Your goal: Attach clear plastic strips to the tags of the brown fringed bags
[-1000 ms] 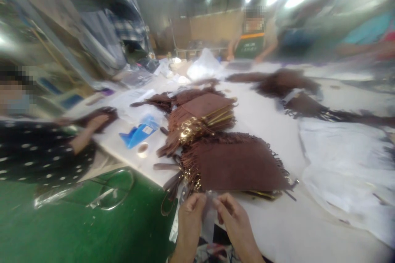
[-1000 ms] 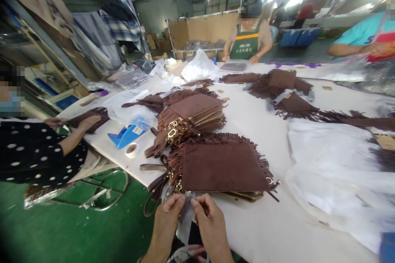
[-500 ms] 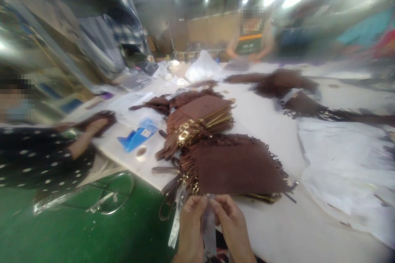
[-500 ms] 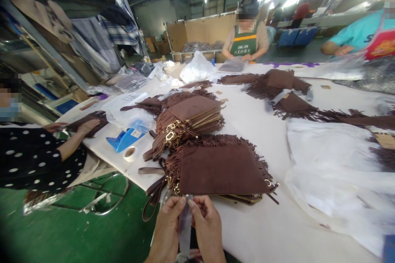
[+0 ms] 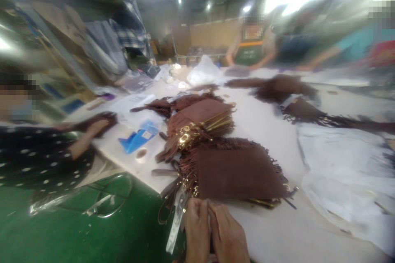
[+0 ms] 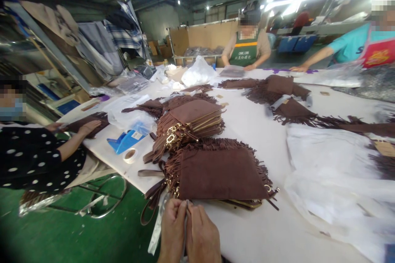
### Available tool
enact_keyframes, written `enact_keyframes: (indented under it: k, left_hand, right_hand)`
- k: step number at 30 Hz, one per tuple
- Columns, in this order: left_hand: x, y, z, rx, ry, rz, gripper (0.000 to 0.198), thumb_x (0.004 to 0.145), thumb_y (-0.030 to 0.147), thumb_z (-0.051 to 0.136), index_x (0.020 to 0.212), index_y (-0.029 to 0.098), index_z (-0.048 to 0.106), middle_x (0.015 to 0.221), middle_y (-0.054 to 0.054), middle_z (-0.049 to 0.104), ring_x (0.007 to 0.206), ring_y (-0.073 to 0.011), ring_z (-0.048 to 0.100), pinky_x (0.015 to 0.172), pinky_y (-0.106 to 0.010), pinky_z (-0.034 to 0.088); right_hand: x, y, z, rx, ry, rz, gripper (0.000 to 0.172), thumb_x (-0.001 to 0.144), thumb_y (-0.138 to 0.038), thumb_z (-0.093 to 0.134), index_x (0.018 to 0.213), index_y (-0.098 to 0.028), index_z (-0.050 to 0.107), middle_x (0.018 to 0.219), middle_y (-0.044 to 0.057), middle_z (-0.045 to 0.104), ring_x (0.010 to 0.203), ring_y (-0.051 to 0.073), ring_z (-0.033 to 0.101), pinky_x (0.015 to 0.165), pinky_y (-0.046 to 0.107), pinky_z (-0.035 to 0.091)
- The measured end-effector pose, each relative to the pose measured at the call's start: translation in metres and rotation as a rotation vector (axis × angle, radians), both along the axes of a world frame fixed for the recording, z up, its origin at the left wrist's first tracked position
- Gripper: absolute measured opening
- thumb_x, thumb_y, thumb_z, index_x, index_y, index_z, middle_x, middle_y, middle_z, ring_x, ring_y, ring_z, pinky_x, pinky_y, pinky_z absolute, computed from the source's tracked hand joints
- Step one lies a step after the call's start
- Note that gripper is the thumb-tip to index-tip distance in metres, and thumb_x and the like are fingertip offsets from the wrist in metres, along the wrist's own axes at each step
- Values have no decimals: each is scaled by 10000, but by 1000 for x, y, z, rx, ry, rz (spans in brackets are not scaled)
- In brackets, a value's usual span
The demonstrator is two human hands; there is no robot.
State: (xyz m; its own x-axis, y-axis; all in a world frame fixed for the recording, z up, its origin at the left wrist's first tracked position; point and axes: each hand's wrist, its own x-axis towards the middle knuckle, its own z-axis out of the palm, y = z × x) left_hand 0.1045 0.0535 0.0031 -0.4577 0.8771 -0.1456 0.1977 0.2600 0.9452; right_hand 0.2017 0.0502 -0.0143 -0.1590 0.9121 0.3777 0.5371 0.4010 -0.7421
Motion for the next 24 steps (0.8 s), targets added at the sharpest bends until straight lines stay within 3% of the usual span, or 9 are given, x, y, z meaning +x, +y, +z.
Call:
enact_keyframes:
  k: [3,7,10,12,15,19,22,24]
  left_hand:
    - [0,-2,-1,28,57,-13,311,884,477,501,762,195,546,711,-21,605,714,-211,572,688,-310,408]
    - [-1,-4,2,45,81,-31,300,877,473,506,755,204,560,702,-25,615,708,-219,575,695,-307,402]
    - [-1,-7,3,54,87,-58,297,877,471,497,764,214,595,705,-31,638,703,-224,585,682,-303,402]
    - [-1,-8,4,75,87,-67,296,869,476,504,783,221,628,749,-46,668,735,-232,601,699,-304,410]
    - [-8,-8,8,86,54,-91,291,848,478,532,787,225,663,799,-54,698,775,-237,618,731,-303,421]
    - [-19,-2,12,-11,-195,-169,342,719,532,678,729,190,684,728,-42,704,733,-223,619,703,-300,452]
    - [-10,2,16,-71,-315,-30,436,556,594,785,627,177,681,637,-48,687,651,-220,615,646,-325,486]
    - [3,4,22,-58,-266,161,398,656,590,733,699,197,689,721,-50,700,677,-214,627,639,-340,515]
  right_hand:
    - [3,5,7,-222,168,20,251,938,-342,437,933,-226,659,839,46,688,767,188,656,706,270,515]
    - [3,16,13,-622,550,10,232,858,-412,571,753,-205,574,613,-36,576,539,131,549,519,219,440]
    - [3,19,12,-701,651,12,271,808,-449,622,724,-202,549,581,-49,540,508,126,514,476,212,410]
    - [3,18,9,-637,540,-26,256,829,-447,597,749,-204,579,662,-16,611,598,149,572,549,223,451]
    - [2,14,3,-394,298,-66,224,887,-404,529,822,-218,635,807,27,678,746,177,632,691,245,484]
    - [-1,9,-3,-143,133,-48,225,946,-329,448,923,-234,650,849,48,676,780,182,655,724,267,509]
    - [7,8,10,-34,32,18,229,974,-307,414,996,-255,636,904,59,673,795,182,655,713,303,540]
    - [18,10,26,67,-42,61,193,961,-340,467,1042,-271,628,1024,60,663,862,177,644,739,321,551]
